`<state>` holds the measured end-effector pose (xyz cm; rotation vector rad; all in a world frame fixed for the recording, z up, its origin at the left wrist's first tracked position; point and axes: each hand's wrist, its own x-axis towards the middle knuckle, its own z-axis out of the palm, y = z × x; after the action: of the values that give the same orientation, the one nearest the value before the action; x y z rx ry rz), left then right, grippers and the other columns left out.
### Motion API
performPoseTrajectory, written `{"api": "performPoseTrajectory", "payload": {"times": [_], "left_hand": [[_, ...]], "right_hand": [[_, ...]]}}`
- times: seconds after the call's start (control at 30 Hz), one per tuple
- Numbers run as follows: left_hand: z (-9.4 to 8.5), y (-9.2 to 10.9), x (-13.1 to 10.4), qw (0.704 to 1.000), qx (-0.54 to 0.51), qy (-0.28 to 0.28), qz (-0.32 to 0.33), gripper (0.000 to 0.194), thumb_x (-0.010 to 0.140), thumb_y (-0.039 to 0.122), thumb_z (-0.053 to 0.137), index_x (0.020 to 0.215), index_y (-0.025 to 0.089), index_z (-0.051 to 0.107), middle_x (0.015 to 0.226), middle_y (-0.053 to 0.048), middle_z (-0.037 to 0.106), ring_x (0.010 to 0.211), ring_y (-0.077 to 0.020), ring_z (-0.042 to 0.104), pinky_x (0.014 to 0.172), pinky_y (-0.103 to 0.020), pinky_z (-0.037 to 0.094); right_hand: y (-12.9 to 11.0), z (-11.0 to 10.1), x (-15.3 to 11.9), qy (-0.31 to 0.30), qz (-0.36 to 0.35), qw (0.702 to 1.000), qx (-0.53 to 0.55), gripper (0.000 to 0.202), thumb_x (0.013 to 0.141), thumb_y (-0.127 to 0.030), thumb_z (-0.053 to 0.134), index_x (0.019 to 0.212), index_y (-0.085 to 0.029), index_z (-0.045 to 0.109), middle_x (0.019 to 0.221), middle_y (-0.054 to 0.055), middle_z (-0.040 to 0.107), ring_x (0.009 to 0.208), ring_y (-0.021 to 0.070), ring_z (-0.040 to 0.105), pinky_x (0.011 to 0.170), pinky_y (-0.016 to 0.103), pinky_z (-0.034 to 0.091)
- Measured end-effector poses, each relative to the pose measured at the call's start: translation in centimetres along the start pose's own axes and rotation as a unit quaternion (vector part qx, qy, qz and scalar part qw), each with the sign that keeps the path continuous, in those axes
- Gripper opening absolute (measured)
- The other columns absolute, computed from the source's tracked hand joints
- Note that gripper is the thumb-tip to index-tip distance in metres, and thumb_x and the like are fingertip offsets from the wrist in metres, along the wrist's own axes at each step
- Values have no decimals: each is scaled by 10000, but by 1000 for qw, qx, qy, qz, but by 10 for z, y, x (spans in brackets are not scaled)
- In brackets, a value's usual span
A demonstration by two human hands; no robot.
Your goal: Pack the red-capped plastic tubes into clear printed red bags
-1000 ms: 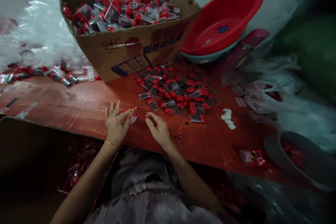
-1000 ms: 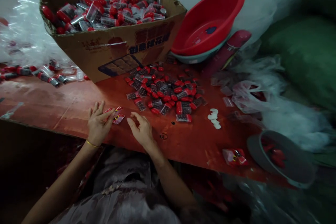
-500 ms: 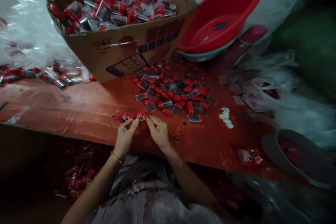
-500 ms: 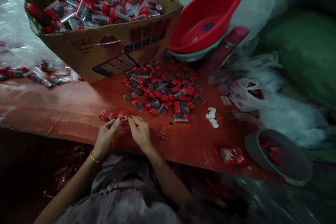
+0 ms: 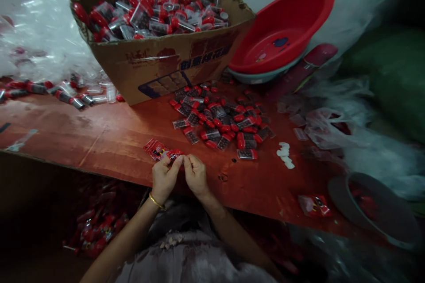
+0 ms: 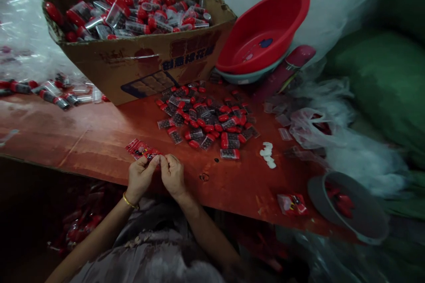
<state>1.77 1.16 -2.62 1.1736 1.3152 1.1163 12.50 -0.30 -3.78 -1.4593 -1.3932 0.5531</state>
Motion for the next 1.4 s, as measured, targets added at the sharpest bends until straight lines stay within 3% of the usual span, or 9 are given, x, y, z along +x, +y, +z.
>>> {"api": "performPoseTrajectory", "payload": {"times": [0.2, 0.3, 0.43, 0.57, 0.67, 0.8, 0.93, 1.13, 1.4], "left_hand": [[-9, 12, 8, 966, -225, -25, -123, 360, 539, 370, 803, 785, 122, 714, 785, -51, 719, 690, -138, 625, 728, -265, 496], [-18, 17, 15, 945, -269, 1, -184, 356, 480, 320, 840, 737, 119, 699, 727, -37, 710, 636, -127, 621, 659, -245, 495], [-28, 23, 20, 910, -321, -17, -261, 294, 556, 321, 815, 738, 143, 668, 699, -30, 704, 600, -131, 624, 593, -242, 486], [-31, 23, 19, 887, -352, -40, -298, 201, 693, 332, 729, 764, 160, 653, 758, -45, 715, 653, -145, 645, 632, -259, 495], [-31, 22, 17, 881, -363, -50, -299, 213, 694, 340, 729, 783, 161, 654, 778, -47, 719, 674, -146, 651, 650, -259, 500], [-28, 23, 13, 892, -353, -54, -276, 320, 567, 358, 813, 753, 149, 658, 730, -42, 717, 634, -133, 644, 625, -236, 496], [-21, 24, 9, 915, -325, -51, -231, 368, 487, 353, 846, 716, 124, 671, 689, -32, 707, 601, -120, 631, 623, -228, 495], [-16, 24, 3, 943, -283, -46, -172, 360, 472, 359, 842, 711, 126, 707, 694, -24, 708, 629, -117, 618, 661, -238, 495], [-12, 23, -3, 949, -281, -54, -135, 339, 466, 313, 846, 736, 158, 712, 722, 3, 688, 646, -99, 596, 671, -226, 481]], "right_hand": [[-3, -7, 20, -90, -71, 993, -20, 291, 913, -309, 394, 681, -201, 534, 630, 0, 538, 602, 131, 512, 588, 237, 398], [-3, -14, 37, -122, -103, 978, -132, 320, 941, -310, 336, 802, -183, 595, 751, 42, 623, 739, 163, 551, 722, 276, 405], [7, -17, 62, -109, -61, 915, -383, 363, 876, -351, 489, 1140, -110, 552, 1097, 164, 625, 958, 271, 522, 833, 388, 348], [21, -17, 70, -138, -37, 876, -460, 356, 842, -178, 475, 1175, -66, 536, 1070, 194, 630, 952, 284, 543, 836, 408, 343], [22, -26, 55, -130, -5, 927, -351, 317, 823, -171, 467, 1115, -95, 564, 965, 142, 660, 867, 240, 588, 788, 362, 403], [2, -52, 18, -149, 94, 984, -31, 290, 831, -375, 494, 1006, -164, 589, 705, 15, 616, 540, 132, 546, 517, 252, 431], [-23, -70, -6, -218, 188, 946, 151, 328, 773, -392, 569, 1000, -158, 603, 532, -52, 508, 411, 81, 456, 379, 188, 342], [-25, -68, -5, -274, 231, 912, 199, 277, 718, -368, 609, 879, -145, 641, 469, -70, 479, 363, 51, 418, 359, 165, 294], [-18, -57, -8, -259, 236, 907, 232, 270, 721, -391, 606, 849, -154, 619, 488, -74, 483, 367, 45, 424, 363, 162, 302]]}}
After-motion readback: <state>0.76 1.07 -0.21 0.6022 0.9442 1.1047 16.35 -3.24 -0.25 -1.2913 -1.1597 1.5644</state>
